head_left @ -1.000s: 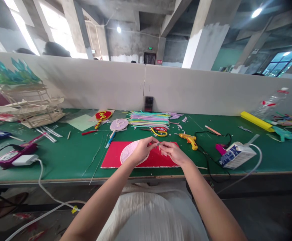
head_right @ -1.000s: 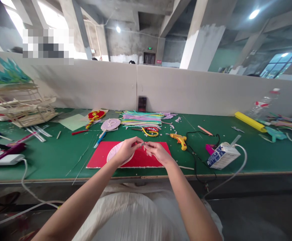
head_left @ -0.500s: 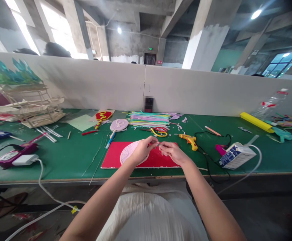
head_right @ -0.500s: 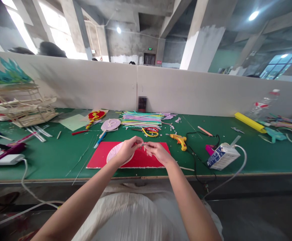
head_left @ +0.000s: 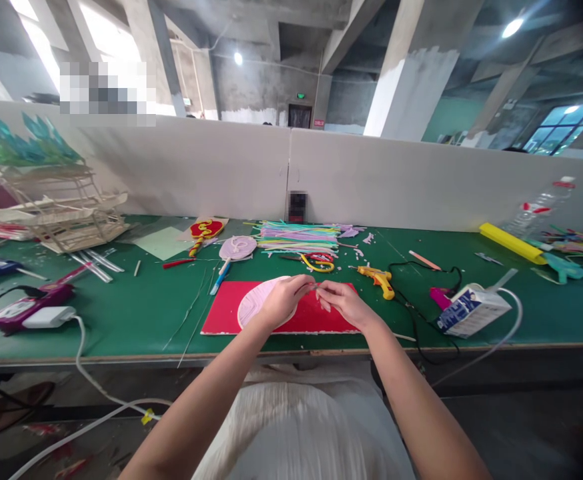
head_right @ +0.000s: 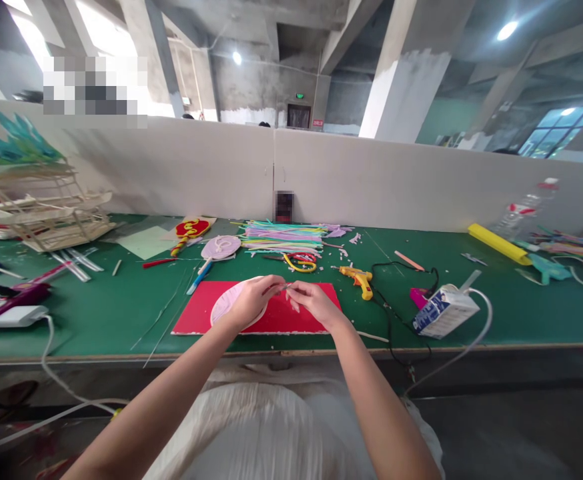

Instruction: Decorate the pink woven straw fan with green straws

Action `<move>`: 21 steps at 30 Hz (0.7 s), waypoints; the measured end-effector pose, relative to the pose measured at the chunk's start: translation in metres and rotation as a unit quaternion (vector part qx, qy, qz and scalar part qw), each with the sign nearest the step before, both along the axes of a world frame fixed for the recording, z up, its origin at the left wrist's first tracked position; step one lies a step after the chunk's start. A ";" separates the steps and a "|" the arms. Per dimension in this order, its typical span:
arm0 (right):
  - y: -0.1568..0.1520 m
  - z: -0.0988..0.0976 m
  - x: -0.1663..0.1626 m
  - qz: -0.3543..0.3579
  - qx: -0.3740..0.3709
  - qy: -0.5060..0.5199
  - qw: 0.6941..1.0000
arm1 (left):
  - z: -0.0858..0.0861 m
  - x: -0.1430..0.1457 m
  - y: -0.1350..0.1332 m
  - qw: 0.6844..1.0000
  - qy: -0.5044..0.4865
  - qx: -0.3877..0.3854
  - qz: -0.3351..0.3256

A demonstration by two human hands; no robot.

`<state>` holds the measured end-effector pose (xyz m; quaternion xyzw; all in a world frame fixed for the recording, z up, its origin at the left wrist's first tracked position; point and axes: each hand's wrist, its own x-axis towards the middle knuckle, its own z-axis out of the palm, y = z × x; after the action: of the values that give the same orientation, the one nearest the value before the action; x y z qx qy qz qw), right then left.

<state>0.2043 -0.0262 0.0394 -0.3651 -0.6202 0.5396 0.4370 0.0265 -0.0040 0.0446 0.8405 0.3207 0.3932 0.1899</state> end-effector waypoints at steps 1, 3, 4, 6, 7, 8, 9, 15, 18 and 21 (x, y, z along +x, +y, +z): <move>0.000 -0.001 0.000 -0.002 0.009 -0.009 1.000 | 0.000 0.000 0.000 1.000 0.002 0.000 -0.001; 0.001 -0.002 0.000 -0.004 0.021 -0.020 1.000 | -0.002 0.000 0.001 1.000 0.006 0.002 -0.005; 0.001 -0.003 0.001 -0.004 0.024 -0.023 0.999 | -0.002 0.000 0.002 1.000 0.009 0.005 -0.007; 0.002 -0.004 0.001 -0.004 0.028 -0.025 0.999 | -0.004 0.000 0.003 1.000 0.015 0.017 -0.011; 0.002 -0.004 0.001 -0.004 0.029 -0.027 0.999 | -0.005 0.000 0.004 0.999 0.018 0.024 -0.013; 0.003 -0.005 0.001 -0.004 0.030 -0.028 0.999 | -0.005 0.000 0.004 0.999 0.021 0.032 -0.014; 0.003 -0.005 0.001 -0.005 0.030 -0.028 0.999 | -0.006 0.000 0.005 0.999 0.024 0.038 -0.014; 0.003 -0.007 0.001 -0.007 0.032 -0.028 0.999 | -0.008 0.000 0.006 0.997 0.054 0.059 -0.011; 0.003 -0.008 0.001 -0.006 0.031 -0.029 0.999 | -0.008 0.000 0.007 0.995 0.073 0.064 -0.013; 0.003 -0.010 0.002 -0.011 0.023 -0.031 0.999 | -0.008 -0.001 0.008 0.992 0.098 0.076 -0.020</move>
<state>0.2060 -0.0227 0.0291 -0.3778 -0.6419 0.5088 0.4318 0.0258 0.0039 0.0368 0.8932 0.2903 0.3283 0.1003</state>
